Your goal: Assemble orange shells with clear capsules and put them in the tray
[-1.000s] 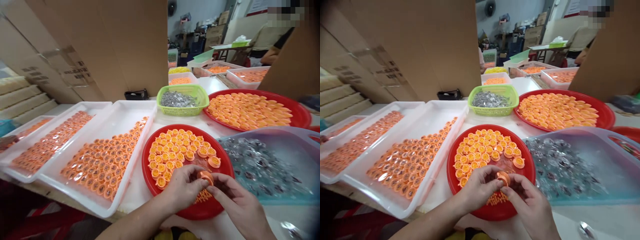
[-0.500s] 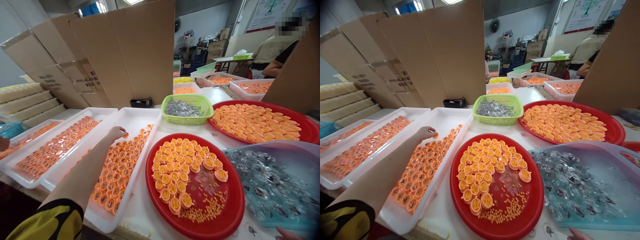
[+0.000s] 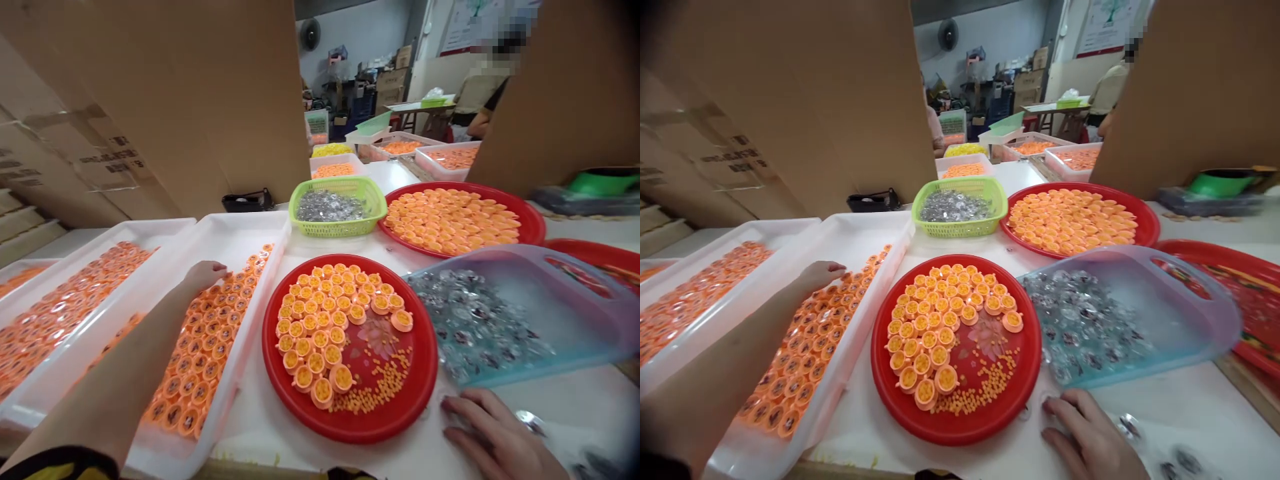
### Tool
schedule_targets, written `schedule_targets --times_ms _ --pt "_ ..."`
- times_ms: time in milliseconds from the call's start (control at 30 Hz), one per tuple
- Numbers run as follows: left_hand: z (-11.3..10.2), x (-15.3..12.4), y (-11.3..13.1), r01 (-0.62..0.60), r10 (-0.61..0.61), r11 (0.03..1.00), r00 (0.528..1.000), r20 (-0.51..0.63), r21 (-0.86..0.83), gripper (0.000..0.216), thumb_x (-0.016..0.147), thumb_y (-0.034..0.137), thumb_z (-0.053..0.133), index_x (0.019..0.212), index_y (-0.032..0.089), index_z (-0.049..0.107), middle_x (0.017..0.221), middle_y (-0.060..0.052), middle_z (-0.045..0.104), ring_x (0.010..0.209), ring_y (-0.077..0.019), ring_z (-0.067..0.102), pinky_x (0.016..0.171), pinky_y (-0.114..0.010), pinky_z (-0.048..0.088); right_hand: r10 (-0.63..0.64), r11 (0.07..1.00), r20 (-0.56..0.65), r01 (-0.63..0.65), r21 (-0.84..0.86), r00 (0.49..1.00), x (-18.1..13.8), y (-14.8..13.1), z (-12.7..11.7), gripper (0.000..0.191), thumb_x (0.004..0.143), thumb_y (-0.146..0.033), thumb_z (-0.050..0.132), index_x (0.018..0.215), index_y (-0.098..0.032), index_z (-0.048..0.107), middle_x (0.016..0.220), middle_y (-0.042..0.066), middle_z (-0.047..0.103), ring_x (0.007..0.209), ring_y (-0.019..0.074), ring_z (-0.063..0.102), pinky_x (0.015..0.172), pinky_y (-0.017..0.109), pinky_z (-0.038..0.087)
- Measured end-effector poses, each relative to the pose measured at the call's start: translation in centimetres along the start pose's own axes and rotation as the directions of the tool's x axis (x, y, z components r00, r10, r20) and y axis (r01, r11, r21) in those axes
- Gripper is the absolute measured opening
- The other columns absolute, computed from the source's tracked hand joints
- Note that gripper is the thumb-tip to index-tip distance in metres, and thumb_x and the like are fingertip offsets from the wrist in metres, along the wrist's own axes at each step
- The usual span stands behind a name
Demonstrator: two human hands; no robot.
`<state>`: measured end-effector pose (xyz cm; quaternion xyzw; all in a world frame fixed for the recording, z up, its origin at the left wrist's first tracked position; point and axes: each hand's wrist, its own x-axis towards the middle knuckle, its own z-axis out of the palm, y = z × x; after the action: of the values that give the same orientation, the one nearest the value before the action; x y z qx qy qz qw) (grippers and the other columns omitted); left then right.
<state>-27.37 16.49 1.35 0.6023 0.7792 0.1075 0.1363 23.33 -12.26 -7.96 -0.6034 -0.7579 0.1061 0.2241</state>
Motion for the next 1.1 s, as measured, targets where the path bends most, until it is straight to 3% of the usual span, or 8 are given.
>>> schedule_targets --times_ms 167,267,333,400,633,800,900,1100 --pt "0.1 -4.5 8.1 -0.243 0.244 0.97 0.967 -0.077 0.026 0.034 0.077 0.038 0.05 0.101 0.02 0.066 0.099 -0.004 0.069 0.088 -0.0216 0.062 0.079 -0.029 0.045 0.081 0.997 -0.006 -0.081 0.02 0.997 0.6 -1.9 -0.5 0.02 0.088 -0.028 0.049 0.105 -0.024 0.059 0.096 0.005 0.058 0.083 0.0176 0.062 0.07 0.028 0.054" --pt "2.7 -9.9 14.3 -0.659 0.658 0.751 0.746 0.104 -0.022 0.029 0.078 0.038 0.054 0.094 0.019 0.068 0.092 -0.005 0.068 0.086 -0.0201 0.06 0.079 -0.03 0.045 0.082 0.996 0.0 -0.082 -0.024 0.997 0.6 -2.1 -0.1 0.02 0.087 -0.025 0.049 0.105 -0.024 0.059 0.096 0.007 0.056 0.085 0.0207 0.061 0.071 0.033 0.053" --pt "5.2 -13.2 17.5 -0.789 0.78 0.614 0.61 0.137 0.015 0.032 0.075 0.039 0.06 0.097 0.018 0.068 0.094 -0.008 0.065 0.09 -0.0234 0.058 0.081 -0.034 0.045 0.086 0.996 0.006 -0.086 -0.016 0.996 0.5 -2.1 0.2 0.016 0.089 -0.023 0.045 0.096 -0.023 0.06 0.09 0.006 0.056 0.08 0.021 0.061 0.068 0.035 0.053" --pt "7.7 -15.4 19.4 -0.84 0.827 0.533 0.543 0.144 0.102 0.032 0.072 0.039 0.064 0.096 0.017 0.067 0.093 -0.01 0.062 0.089 -0.0264 0.055 0.078 -0.038 0.045 0.094 0.995 -0.03 -0.094 0.019 0.995 0.3 -2.0 0.4 0.019 0.089 -0.02 0.042 0.099 -0.022 0.058 0.088 0.006 0.056 0.079 0.0209 0.061 0.067 0.034 0.053" --pt "11.3 -16.8 19.9 -0.806 0.81 0.556 0.58 0.084 0.205 0.014 0.076 0.028 0.058 0.084 0.018 0.065 0.09 -0.011 0.058 0.085 -0.0262 0.051 0.072 -0.038 0.043 0.185 0.978 -0.163 -0.166 0.122 0.969 -0.2 -1.7 0.7 0.024 0.084 -0.017 0.048 0.108 -0.02 0.053 0.094 0.007 0.054 0.081 0.0216 0.059 0.07 0.035 0.054" --pt "10.3 -19.5 20.0 -0.818 0.821 0.57 0.566 0.071 -0.08 0.016 0.072 0.02 0.057 0.088 0.017 0.059 0.098 -0.009 0.06 0.085 -0.0226 0.054 0.073 -0.035 0.045 0.209 0.97 -0.067 -0.198 0.144 0.975 -0.1 -1.8 0.4 0.012 0.085 -0.016 0.048 0.092 -0.021 0.056 0.092 0.006 0.051 0.083 0.0219 0.057 0.072 0.037 0.052" --pt "9.5 -21.6 20.5 -0.731 0.786 0.615 0.599 0.154 -0.296 0.015 0.073 0.02 0.055 0.088 0.019 0.056 0.082 -0.003 0.062 0.068 -0.0156 0.054 0.061 -0.029 0.043 0.24 0.967 -0.08 -0.23 0.112 0.968 -0.2 -2.1 0.3 0.019 0.086 -0.015 0.048 0.104 -0.019 0.053 0.099 0.009 0.05 0.09 0.0239 0.055 0.077 0.04 0.05" --pt "9.6 -22.7 20.3 -0.624 0.715 0.65 0.696 0.071 -0.433 0.022 0.074 0.022 0.06 0.096 0.021 0.062 0.079 -0.001 0.063 0.066 -0.0137 0.055 0.061 -0.027 0.044 0.164 0.986 -0.027 -0.163 0.041 0.986 -0.2 -2.4 0.2 0.017 0.092 -0.016 0.04 0.089 -0.019 0.056 0.088 0.007 0.051 0.082 0.0228 0.054 0.073 0.04 0.048"
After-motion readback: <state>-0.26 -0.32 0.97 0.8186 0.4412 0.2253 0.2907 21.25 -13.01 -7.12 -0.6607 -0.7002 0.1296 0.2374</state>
